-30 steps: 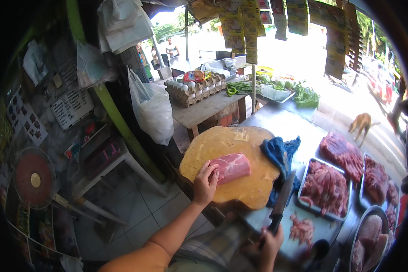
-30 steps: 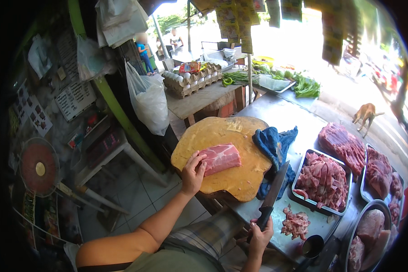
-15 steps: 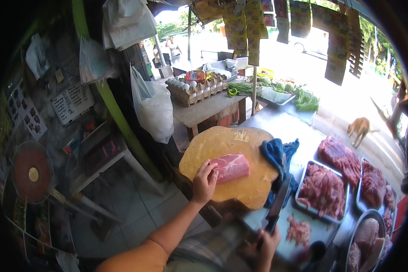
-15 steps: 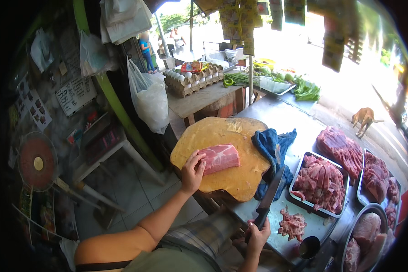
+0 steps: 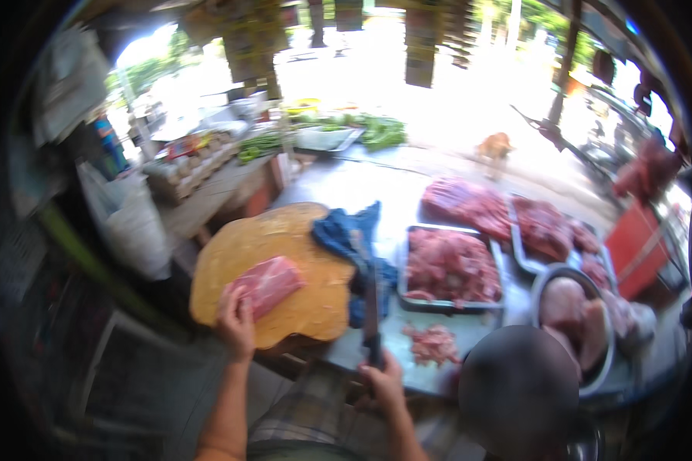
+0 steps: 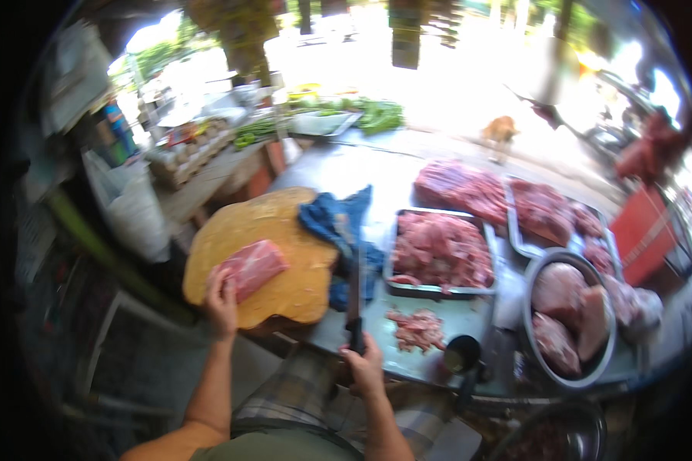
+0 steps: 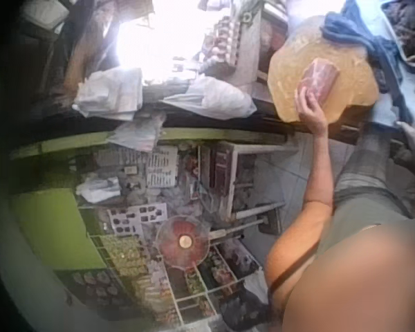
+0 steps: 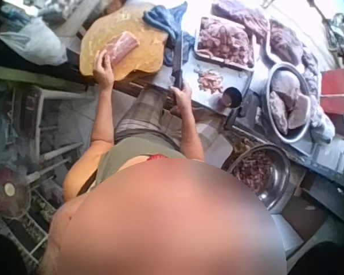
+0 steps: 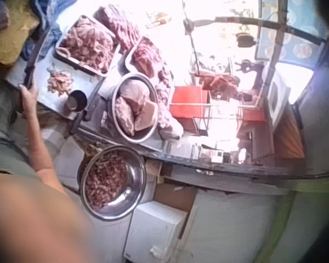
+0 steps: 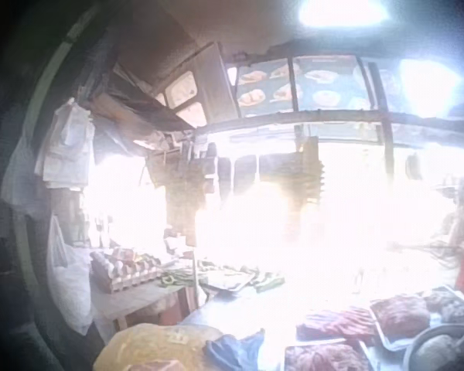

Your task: The person holds a piece of pork on a wooden cutting board and uses a cleaver to slice it into smaller pieces. The person occasionally wipes the blade with a cloth and repositions the meat while continuing to cut.

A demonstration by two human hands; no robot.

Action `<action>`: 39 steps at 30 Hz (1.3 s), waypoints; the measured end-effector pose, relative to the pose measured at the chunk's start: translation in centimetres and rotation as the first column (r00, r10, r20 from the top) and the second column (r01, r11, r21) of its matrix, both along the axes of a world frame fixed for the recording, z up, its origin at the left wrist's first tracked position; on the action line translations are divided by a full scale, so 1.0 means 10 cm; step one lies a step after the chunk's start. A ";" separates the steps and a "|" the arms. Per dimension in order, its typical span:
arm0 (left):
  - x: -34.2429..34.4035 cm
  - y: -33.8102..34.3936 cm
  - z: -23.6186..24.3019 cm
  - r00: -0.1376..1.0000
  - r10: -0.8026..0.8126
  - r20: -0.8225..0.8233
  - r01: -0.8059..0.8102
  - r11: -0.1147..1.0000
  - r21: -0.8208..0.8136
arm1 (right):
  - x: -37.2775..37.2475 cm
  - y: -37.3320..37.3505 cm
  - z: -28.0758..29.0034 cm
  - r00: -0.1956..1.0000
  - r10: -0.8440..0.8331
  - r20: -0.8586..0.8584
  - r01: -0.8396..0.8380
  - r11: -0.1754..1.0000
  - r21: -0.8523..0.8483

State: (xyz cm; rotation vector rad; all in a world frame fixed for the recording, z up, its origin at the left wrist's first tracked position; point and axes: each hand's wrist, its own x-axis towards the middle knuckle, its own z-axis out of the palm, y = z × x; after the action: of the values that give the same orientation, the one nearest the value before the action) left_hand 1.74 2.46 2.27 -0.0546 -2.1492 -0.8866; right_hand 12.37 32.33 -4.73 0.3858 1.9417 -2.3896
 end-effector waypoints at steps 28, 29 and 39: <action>0.01 -0.04 -0.01 0.995 -0.018 0.102 0.019 1.000 -0.003 | -0.02 -0.09 -0.17 1.000 -0.021 0.006 0.021 0.999 -0.035; 0.01 -0.03 0.00 0.993 0.001 0.120 0.000 1.000 -0.007 | -0.02 -0.09 -0.17 0.999 -0.039 -0.004 0.039 0.999 -0.020; 0.08 0.03 0.06 0.998 -0.011 0.059 0.008 0.999 0.048 | 0.00 -0.13 -0.01 0.996 -0.080 -0.046 0.080 0.997 -0.007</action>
State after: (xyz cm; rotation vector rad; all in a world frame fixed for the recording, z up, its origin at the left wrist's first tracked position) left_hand 2.50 2.78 2.86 -0.0147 -2.1826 -0.9560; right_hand 12.33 31.02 -4.82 0.4198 1.9758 -2.4734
